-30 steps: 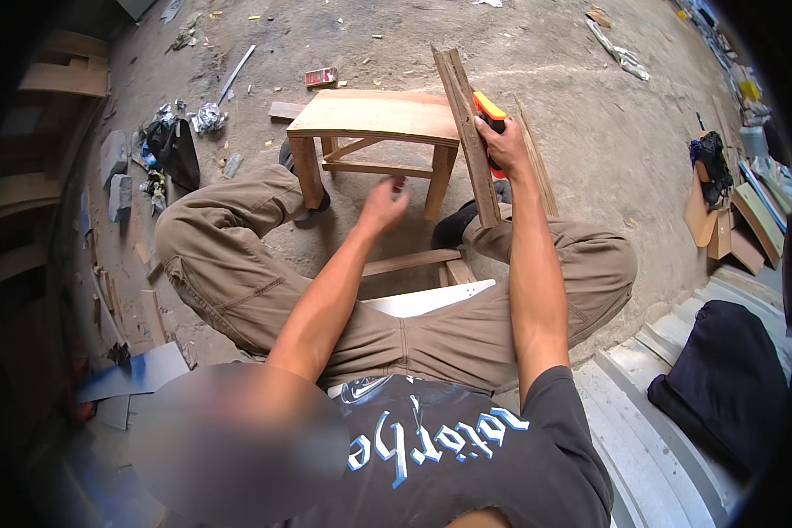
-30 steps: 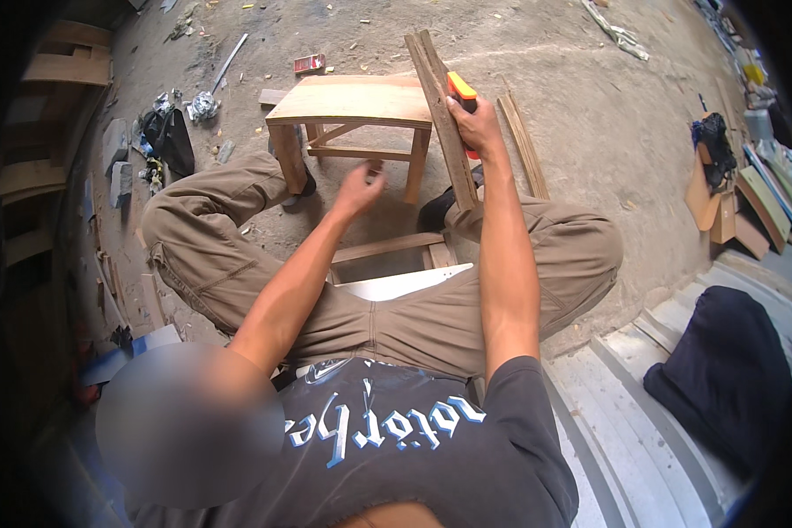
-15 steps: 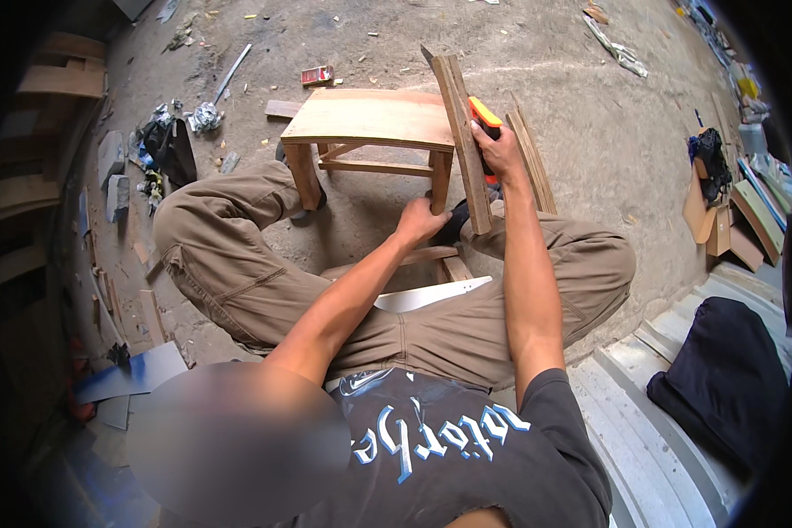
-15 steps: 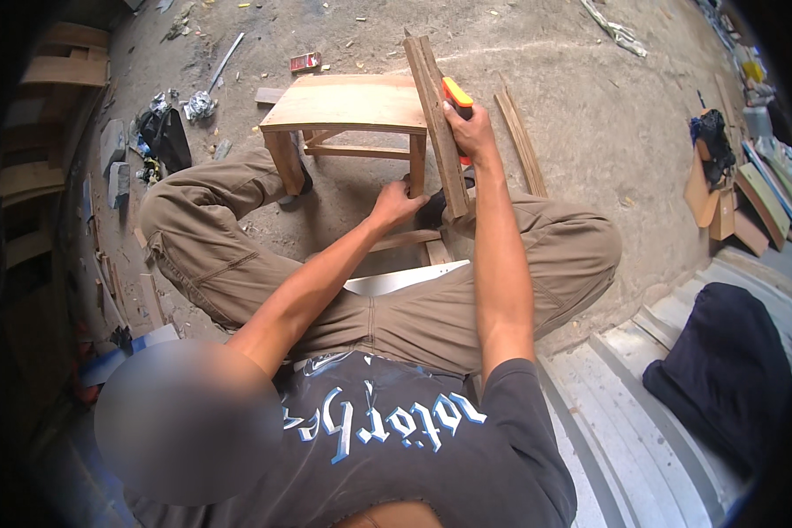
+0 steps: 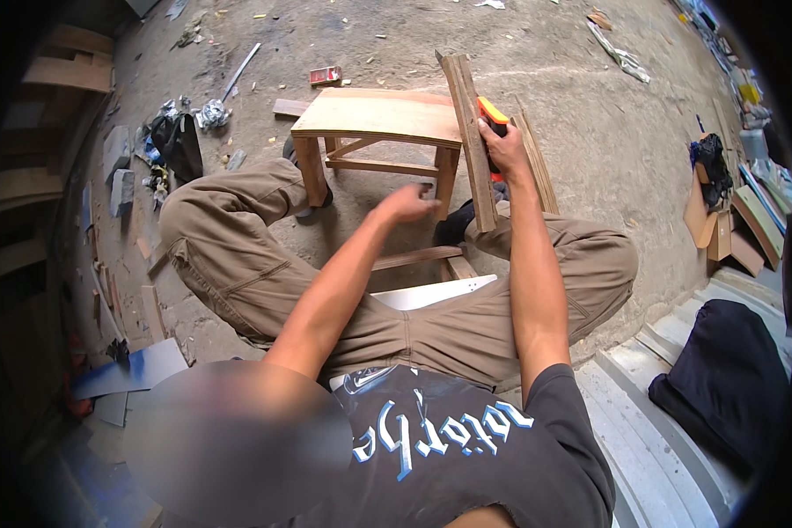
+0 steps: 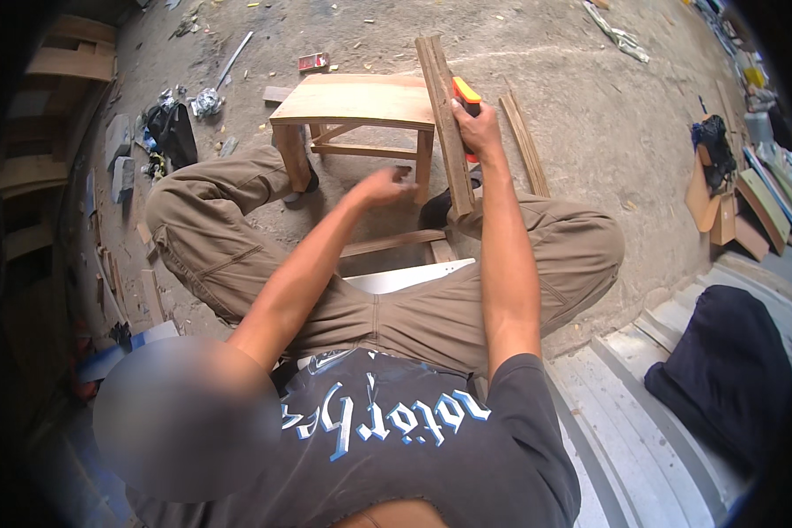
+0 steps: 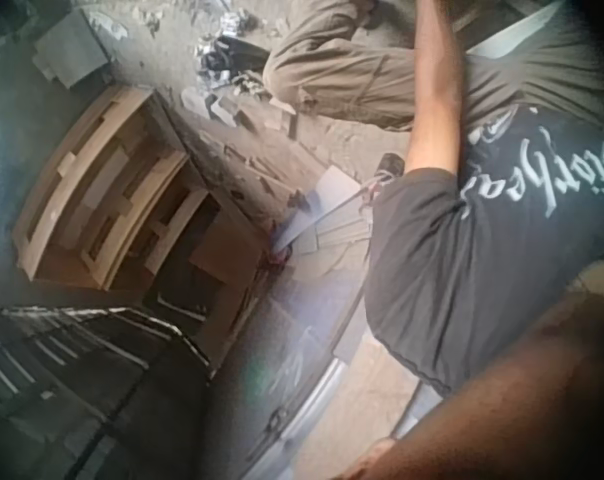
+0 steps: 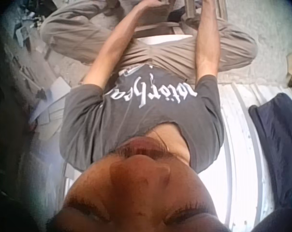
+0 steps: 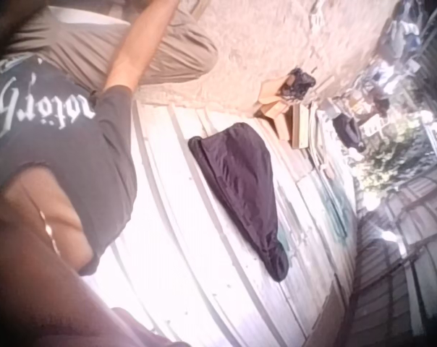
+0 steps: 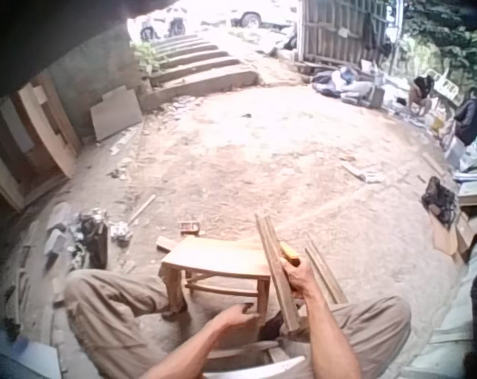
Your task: The person sits on the ground and uses a hand saw to cut a wooden plank placed on a small wooden stool. They repeatedly saw through the plank, pause to reposition it, and continue cutting until the plank is separated.
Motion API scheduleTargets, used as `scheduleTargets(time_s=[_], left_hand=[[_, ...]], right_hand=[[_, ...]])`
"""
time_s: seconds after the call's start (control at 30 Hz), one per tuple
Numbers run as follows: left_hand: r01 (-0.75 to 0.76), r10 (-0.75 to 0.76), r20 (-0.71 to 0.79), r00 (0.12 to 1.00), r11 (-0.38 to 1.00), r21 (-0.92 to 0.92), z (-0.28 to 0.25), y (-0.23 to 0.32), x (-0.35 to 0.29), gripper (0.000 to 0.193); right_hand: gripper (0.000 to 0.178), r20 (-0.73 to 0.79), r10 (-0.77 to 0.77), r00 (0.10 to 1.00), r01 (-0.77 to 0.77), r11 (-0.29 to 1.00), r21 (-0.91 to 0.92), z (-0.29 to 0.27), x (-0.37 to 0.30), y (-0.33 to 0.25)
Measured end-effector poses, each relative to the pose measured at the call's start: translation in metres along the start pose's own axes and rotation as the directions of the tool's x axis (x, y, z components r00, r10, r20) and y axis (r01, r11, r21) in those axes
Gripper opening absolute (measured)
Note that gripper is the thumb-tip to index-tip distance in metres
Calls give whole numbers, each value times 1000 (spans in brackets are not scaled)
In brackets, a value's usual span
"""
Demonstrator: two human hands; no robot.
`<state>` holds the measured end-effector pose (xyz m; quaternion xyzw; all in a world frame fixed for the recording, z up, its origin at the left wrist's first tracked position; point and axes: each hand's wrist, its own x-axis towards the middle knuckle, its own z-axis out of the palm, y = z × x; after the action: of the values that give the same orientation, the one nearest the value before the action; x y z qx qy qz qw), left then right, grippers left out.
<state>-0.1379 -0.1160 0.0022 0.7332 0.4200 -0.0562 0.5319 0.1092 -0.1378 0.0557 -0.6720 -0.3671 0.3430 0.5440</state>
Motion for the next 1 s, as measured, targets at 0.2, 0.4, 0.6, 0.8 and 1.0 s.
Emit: scheduleTargets(time_s=[0.2,0.4,0.6,0.8,1.0], left_hand=[[325,-448,-378,810,880,-346,-151,-9,-27,34],[189,-51,-933,356,982,19,-184,-43,-21,46],[-36,-70,-754,654,992,-124,-178,-95,-3,67],[-79,-81,-709,700,979,-190,-165,-125,-7,55],[26,-115,-699,706,990,-136,-171,-112,1,61]], right_hand=[[34,-21,75,997,-75,997,-9,-8,7,6],[34,-83,-10,996,6,999,-46,-2,14,-2],[33,-119,-47,992,30,990,-134,1,12,-3],[32,-290,-66,955,16,985,-171,-13,14,29],[29,-345,10,939,-40,996,-80,-24,-2,41]])
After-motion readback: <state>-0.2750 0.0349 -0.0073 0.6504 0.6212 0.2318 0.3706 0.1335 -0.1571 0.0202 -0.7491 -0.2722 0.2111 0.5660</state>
